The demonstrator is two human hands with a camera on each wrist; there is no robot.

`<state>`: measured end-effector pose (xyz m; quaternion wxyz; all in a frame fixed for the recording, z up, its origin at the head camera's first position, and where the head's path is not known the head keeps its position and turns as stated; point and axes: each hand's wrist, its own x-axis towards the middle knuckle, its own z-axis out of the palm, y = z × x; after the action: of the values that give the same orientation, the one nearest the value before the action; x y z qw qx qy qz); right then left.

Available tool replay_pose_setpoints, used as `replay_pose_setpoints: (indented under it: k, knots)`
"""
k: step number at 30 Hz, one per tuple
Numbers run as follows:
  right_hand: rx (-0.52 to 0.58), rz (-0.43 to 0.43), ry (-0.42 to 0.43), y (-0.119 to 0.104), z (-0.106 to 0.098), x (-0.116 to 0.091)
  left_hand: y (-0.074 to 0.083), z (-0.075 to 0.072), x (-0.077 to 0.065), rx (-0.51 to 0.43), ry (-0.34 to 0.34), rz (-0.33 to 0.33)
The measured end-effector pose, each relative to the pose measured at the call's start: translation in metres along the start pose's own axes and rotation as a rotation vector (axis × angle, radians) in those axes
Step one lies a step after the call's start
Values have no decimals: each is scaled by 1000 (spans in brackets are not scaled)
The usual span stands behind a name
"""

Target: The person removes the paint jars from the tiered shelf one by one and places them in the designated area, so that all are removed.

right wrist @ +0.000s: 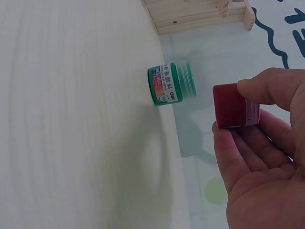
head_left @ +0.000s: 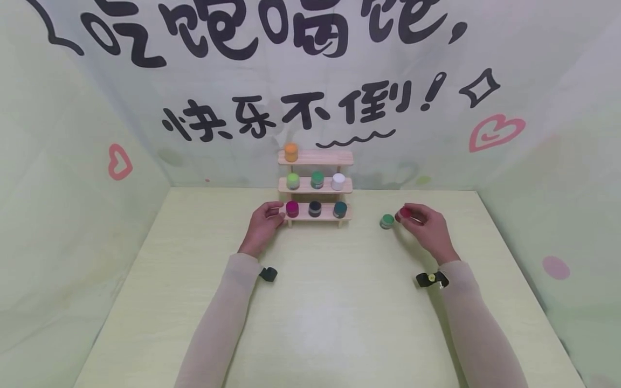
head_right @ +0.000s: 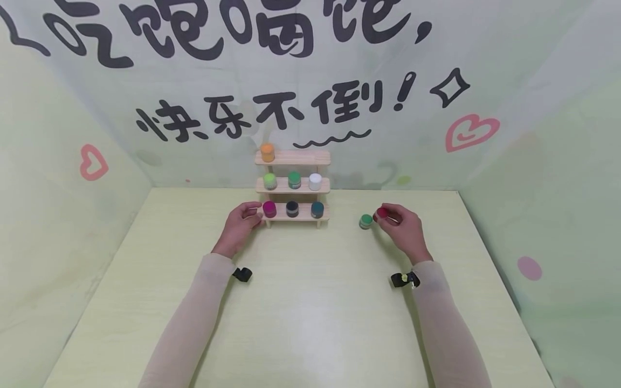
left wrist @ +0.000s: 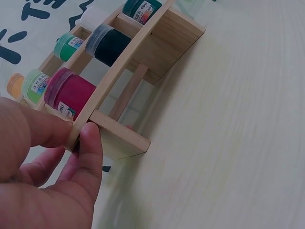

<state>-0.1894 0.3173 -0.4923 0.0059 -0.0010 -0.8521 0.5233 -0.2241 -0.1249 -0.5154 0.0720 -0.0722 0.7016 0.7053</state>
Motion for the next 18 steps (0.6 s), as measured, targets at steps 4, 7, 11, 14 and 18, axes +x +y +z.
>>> replay_pose_setpoints:
  k: [4,7,11,14,18]
  knots:
    - [-21,22,1,5,-2,-1,0,0,0,8,-4,5]
    - [-49,28,2,10,-2,-1,0,0,-1,9,-9,5]
    - [-103,34,6,16,-2,-1,2,-1,-1,1,-15,3]
    - [-128,53,-5,21,-2,0,2,-1,-1,1,-18,-1]
    - [-130,76,-25,27,-2,1,2,-2,0,1,-22,-8]
